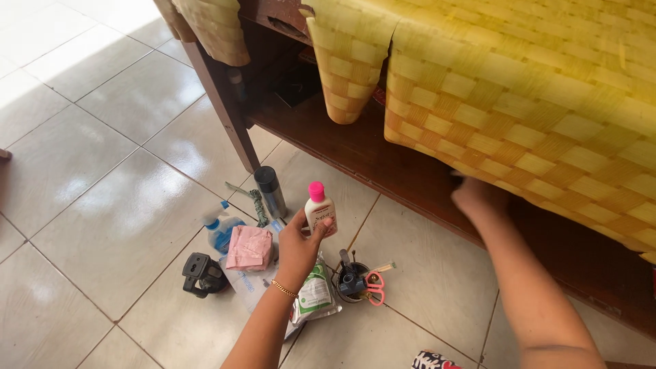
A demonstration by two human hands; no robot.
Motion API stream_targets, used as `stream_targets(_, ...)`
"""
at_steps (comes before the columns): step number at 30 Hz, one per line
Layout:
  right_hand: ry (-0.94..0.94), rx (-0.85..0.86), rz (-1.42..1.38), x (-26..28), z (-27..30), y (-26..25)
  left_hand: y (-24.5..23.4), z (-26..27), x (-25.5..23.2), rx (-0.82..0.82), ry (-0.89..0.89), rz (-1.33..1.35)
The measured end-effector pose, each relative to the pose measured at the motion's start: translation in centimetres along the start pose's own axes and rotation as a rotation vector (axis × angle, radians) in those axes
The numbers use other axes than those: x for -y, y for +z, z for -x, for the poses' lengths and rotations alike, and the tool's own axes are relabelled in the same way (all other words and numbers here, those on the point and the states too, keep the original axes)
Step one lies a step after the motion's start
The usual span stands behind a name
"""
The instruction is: Organizing and clearing various items from under a table covered with a yellow cloth.
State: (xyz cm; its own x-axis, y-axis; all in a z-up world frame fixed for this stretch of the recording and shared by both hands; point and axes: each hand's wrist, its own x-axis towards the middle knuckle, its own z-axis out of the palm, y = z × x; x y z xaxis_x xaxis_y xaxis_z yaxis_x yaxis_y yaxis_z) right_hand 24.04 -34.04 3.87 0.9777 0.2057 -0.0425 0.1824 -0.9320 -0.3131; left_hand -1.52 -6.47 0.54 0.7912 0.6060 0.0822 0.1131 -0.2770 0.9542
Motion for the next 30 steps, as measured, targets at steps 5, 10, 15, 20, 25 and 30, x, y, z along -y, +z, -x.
stream_targets(5, -0.082, -0.237, 0.068, -0.2, -3.1, 3.0, -0.1, 0.1, 0.7, -0.013, 0.016, 0.019)
stream_targets(10, -0.150, -0.126, 0.060, 6.2, -1.2, 5.7, 0.8, 0.3, 0.9, 0.002, 0.013, 0.035)
stream_targets(15, -0.344, 0.011, 0.183, 7.3, 6.9, 1.0, 1.2, 0.3, 1.9, 0.003, 0.038, 0.057)
stream_targets(20, 0.127, 0.067, 0.178, 3.3, 3.5, -1.6, -0.1, 0.9, 1.5, 0.012, -0.022, 0.097)
stream_targets(25, 0.041, -0.038, 0.076, 7.5, -0.8, 4.8, 0.3, 1.0, 1.1, 0.013, -0.027, 0.132)
stream_targets(30, -0.577, -0.103, -0.017, 12.7, 3.4, 5.9, 1.3, 0.8, 0.7, 0.025, -0.024, 0.083)
